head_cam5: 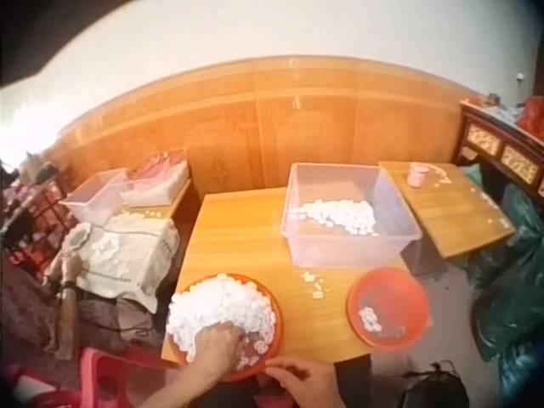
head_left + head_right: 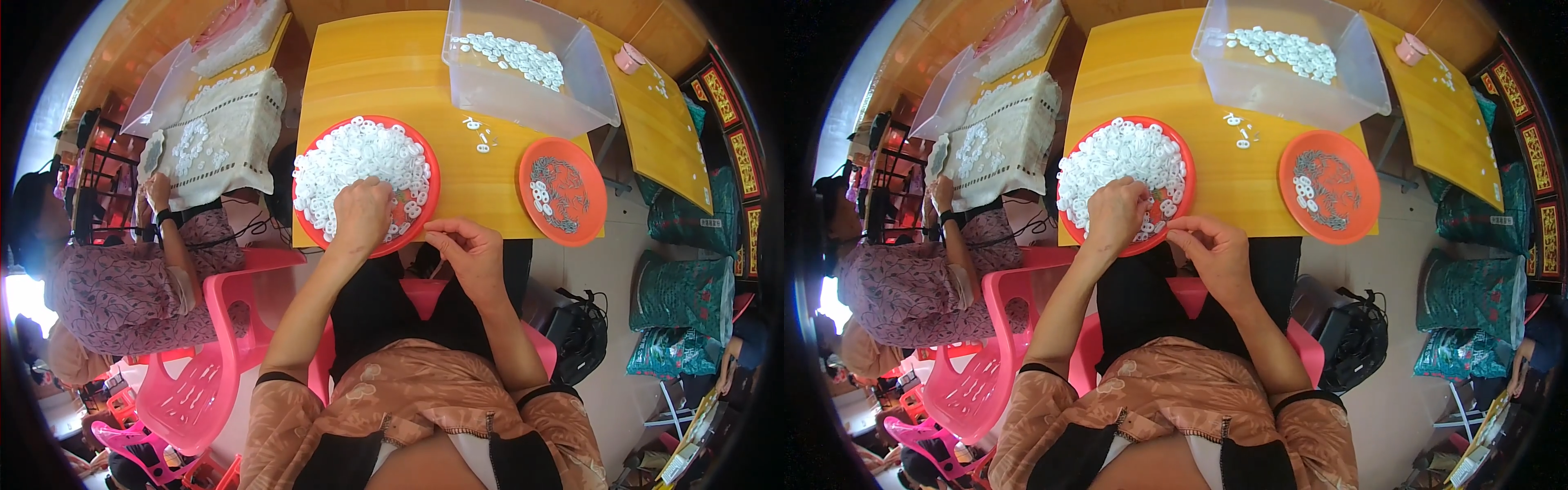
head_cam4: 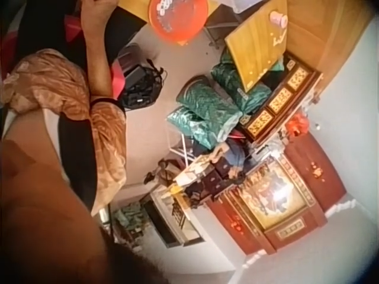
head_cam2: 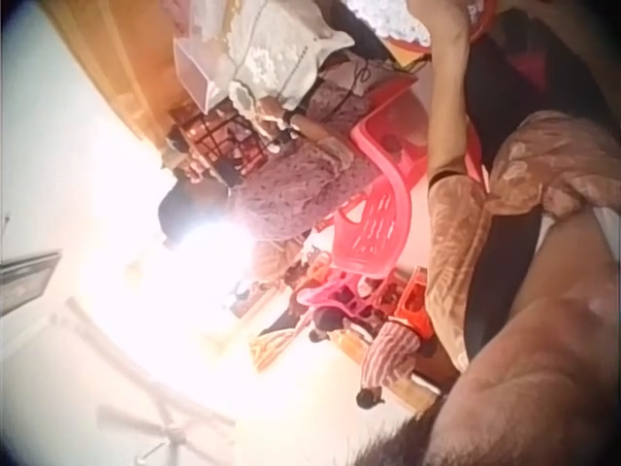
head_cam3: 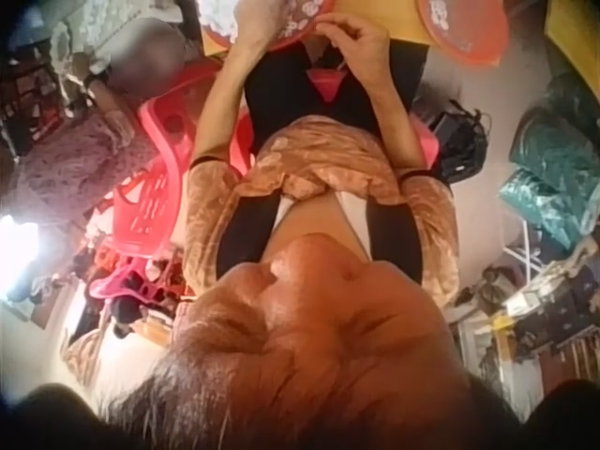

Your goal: Assembling small white plastic components by fitting circular rings onto central pieces while sitting at a table.

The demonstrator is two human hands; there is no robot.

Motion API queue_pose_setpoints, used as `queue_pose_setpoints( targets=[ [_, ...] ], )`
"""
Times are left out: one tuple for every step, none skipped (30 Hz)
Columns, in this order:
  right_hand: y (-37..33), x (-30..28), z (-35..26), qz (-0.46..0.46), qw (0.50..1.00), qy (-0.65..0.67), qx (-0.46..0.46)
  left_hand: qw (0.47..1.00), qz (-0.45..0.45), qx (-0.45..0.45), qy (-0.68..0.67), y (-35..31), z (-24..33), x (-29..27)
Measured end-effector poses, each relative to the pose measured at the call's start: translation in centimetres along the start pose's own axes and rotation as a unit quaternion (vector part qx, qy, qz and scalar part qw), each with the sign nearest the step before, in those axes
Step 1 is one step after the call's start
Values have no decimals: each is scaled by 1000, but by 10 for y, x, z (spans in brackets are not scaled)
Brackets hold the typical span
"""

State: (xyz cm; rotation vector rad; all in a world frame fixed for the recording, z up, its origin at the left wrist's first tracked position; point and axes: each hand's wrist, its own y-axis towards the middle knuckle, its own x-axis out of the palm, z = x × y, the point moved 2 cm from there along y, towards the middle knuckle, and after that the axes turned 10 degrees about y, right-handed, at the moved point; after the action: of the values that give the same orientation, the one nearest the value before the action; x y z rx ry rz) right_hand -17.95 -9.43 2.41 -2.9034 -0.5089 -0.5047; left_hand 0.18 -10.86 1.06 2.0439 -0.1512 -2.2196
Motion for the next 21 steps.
queue_pose_setpoints(
  targets=[
    [0, 0, 1, 0, 1000, 0, -1, 1000, 1, 0, 0, 0, 0, 0],
    [1, 0, 1, 4, 1000, -1, -7, 1000, 16, 9, -10, 0, 1, -1],
    [1, -1, 2, 9, 1000, -3, -14, 999, 30, 19, -21, 0, 2, -2],
    [2, -2, 4, 9, 1000, -3, -14, 999, 31, 20, -22, 0, 2, -3],
    [3, -2, 7, 10, 1000, -6, -12, 997, 39, 34, -54, -1, 3, -4],
    [4, -3, 10, 10, 1000, -10, -9, 994, 48, 49, -86, -2, 4, -5],
    [4, -4, 13, 10, 1000, -11, -9, 994, 48, 48, -86, -4, 3, -5],
    [5, -5, 16, 11, 1000, -16, -5, 990, 50, 44, -120, -6, 2, -6],
    [5, -6, 19, 13, 1000, -22, -1, 986, 52, 41, -155, -9, 3, -8],
    [6, -7, 22, 13, 1000, -23, -1, 986, 52, 41, -156, -12, 4, -11],
    [7, -8, 25, 18, 1000, -20, -7, 971, 42, -3, -234, -16, 3, -15],
    [8, -8, 26, 23, 999, -17, -13, 949, 31, -47, -311, -20, 2, -19],
    [9, -7, 25, 25, 999, -19, -12, 948, 29, -47, -313, -22, 3, -23],
    [9, -6, 22, 24, 999, -26, -7, 926, 23, -63, -373, -25, 3, -26],
    [9, -4, 18, 22, 999, -33, -2, 899, 16, -79, -431, -28, 3, -27],
    [10, -1, 15, 25, 999, -35, -1, 898, 14, -79, -433, -32, 2, -26],
    [11, 3, 10, 11, 999, -37, -18, 869, 9, -77, -489, -36, 1, -23],
    [12, 6, 7, 0, 999, -39, -36, 836, 2, -74, -543, -38, 4, -24],
    [13, 7, 7, 5, 999, -40, -35, 835, -2, -72, -545, -40, 7, -26],
    [14, 8, 7, -8, 999, -27, -34, 780, -27, -104, -616, -42, 11, -29],
    [15, 9, 7, -22, 999, -14, -33, 718, -52, -136, -681, -44, 13, -31]
  ],
)
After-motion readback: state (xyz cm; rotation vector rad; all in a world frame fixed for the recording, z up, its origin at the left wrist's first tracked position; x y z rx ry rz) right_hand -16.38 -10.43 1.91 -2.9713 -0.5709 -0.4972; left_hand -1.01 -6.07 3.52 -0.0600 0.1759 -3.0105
